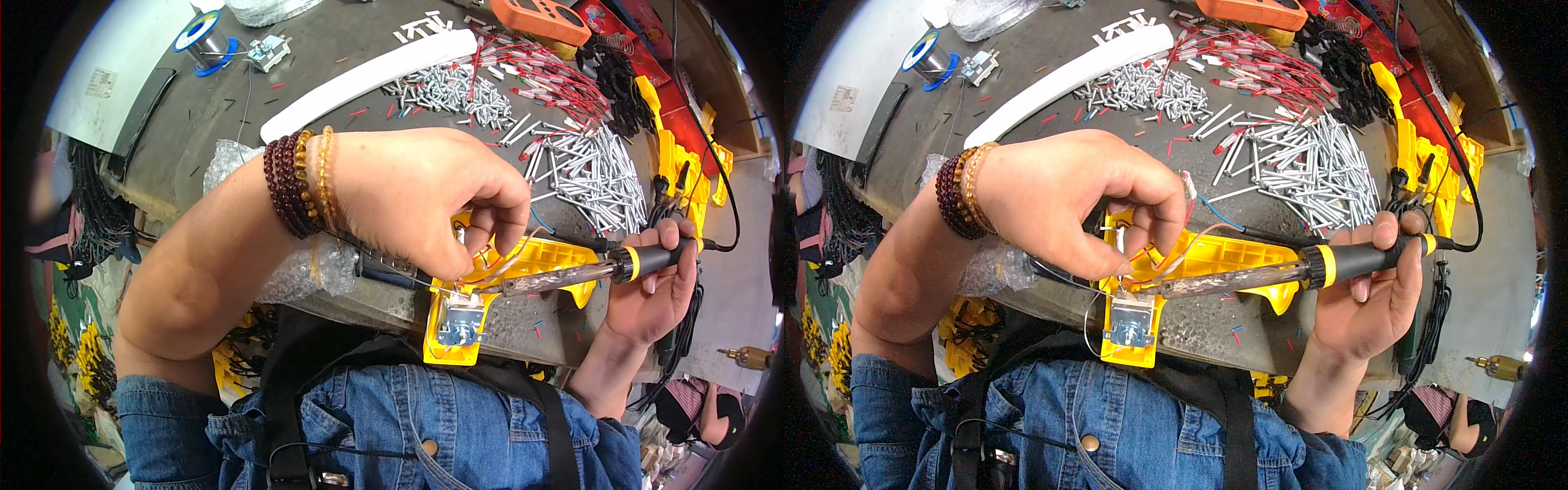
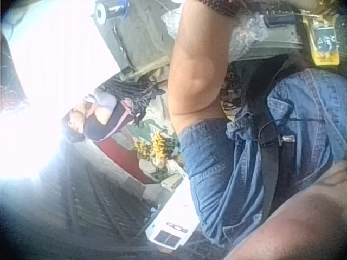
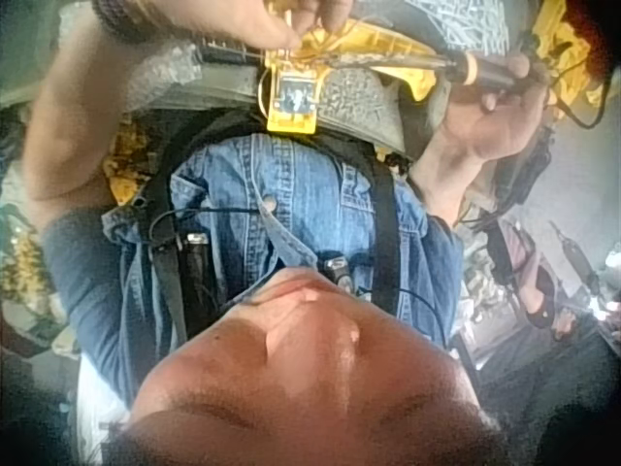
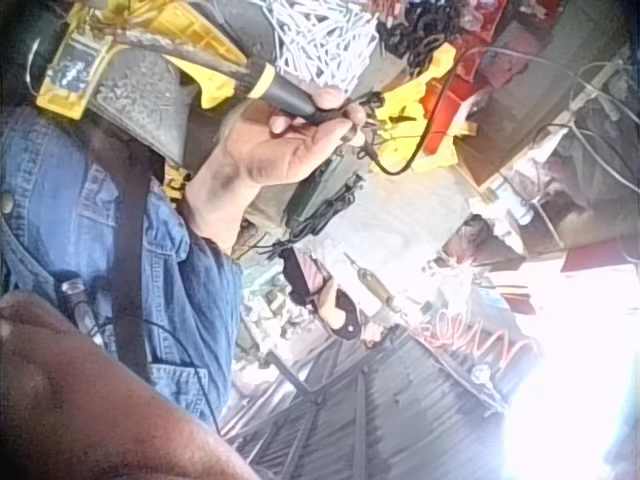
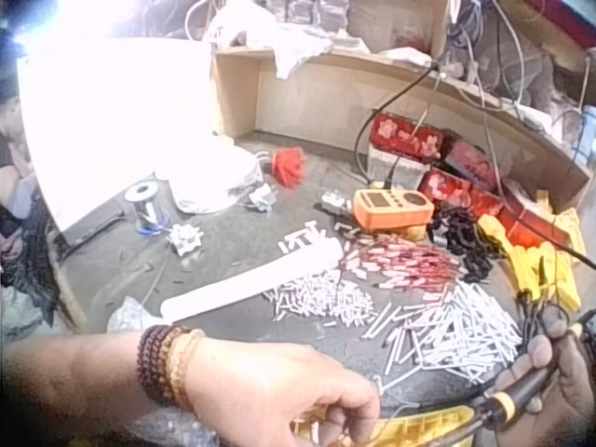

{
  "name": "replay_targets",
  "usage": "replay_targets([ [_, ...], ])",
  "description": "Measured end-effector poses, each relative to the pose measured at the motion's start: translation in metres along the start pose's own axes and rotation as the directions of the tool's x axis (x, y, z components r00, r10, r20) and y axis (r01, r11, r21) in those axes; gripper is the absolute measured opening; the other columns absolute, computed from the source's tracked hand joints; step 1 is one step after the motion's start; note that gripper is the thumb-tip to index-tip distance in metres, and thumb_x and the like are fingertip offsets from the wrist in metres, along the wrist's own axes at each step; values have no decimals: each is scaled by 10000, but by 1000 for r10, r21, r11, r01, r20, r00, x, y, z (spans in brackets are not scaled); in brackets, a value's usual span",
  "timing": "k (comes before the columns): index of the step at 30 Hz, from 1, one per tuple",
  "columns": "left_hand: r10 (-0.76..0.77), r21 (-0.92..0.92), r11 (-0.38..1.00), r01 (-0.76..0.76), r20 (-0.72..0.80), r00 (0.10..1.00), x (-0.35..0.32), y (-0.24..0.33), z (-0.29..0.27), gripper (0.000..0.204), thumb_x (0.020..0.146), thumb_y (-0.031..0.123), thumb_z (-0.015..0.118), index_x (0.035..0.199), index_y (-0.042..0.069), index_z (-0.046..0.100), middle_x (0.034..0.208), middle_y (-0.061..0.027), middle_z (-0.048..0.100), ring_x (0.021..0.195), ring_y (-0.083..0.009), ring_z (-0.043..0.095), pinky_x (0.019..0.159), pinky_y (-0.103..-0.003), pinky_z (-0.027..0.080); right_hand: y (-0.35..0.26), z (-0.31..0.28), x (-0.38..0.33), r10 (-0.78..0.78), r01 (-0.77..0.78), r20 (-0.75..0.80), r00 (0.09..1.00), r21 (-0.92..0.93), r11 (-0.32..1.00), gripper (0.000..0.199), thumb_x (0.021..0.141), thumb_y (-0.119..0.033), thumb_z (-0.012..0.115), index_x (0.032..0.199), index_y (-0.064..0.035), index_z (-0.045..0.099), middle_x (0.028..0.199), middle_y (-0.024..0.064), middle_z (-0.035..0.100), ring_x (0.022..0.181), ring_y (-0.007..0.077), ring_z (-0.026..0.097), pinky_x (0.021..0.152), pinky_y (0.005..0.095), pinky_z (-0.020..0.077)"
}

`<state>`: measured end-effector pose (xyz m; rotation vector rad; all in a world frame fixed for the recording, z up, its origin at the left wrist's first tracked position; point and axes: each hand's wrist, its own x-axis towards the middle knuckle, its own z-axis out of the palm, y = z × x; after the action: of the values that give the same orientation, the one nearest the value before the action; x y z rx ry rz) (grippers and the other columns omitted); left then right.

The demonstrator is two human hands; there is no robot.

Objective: The person assembles a tool by fitting a heating component into a plastic housing, routing wires inside the casing, positioning an internal electrical unit, and soldering wire connections using a soldering iron.

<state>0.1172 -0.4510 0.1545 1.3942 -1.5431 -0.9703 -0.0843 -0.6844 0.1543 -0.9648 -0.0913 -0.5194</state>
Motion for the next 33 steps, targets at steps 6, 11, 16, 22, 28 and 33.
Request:
replay_targets([
  [6,-4,9,1000,4,4,1000,0,1,0,209,729,45,666,936,38,636,809,-25,644,732,-117,634,671,-268,469,0,-2,0,-17,16,-14,1000,-21,1000,250,1060,-250,397,1219,-110,530,976,38,587,529,43,381,616,251,352],
  [11,1,11,1000,-2,6,1000,0,-1,0,209,732,45,674,936,32,633,833,-33,646,736,-122,637,684,-271,482,-1,1,0,-6,6,-8,1000,-3,1000,227,1052,-234,429,1188,-78,524,964,21,533,574,65,393,636,251,355],
  [16,6,5,1000,-6,15,1000,0,1,-1,211,740,54,690,941,31,633,848,-39,651,739,-133,643,692,-279,493,-4,0,1,-11,11,-7,1000,0,1000,239,1052,-236,429,1191,-74,536,968,24,537,579,67,395,636,251,354],
  [22,22,36,999,-22,4,1000,1,-1,1,212,744,56,693,948,34,638,894,-54,668,761,-156,652,718,-290,513,-4,-5,1,2,-3,6,1000,17,1000,238,1055,-243,422,1188,-79,529,982,31,548,579,71,398,636,258,358],
  [28,30,37,999,-30,9,1000,-1,0,0,217,741,60,704,948,40,643,906,-60,671,775,-164,652,727,-299,521,-3,-6,1,8,-8,-7,1000,28,1000,226,1055,-244,419,1185,-87,517,978,30,554,573,72,402,632,263,361],
  [33,65,167,984,-53,-64,996,-7,9,-5,224,744,71,715,953,43,639,982,-76,660,839,-196,639,756,-309,517,0,-3,1,5,-4,-37,999,18,1000,226,1053,-237,419,1174,-86,535,976,31,560,555,64,401,626,253,364],
])
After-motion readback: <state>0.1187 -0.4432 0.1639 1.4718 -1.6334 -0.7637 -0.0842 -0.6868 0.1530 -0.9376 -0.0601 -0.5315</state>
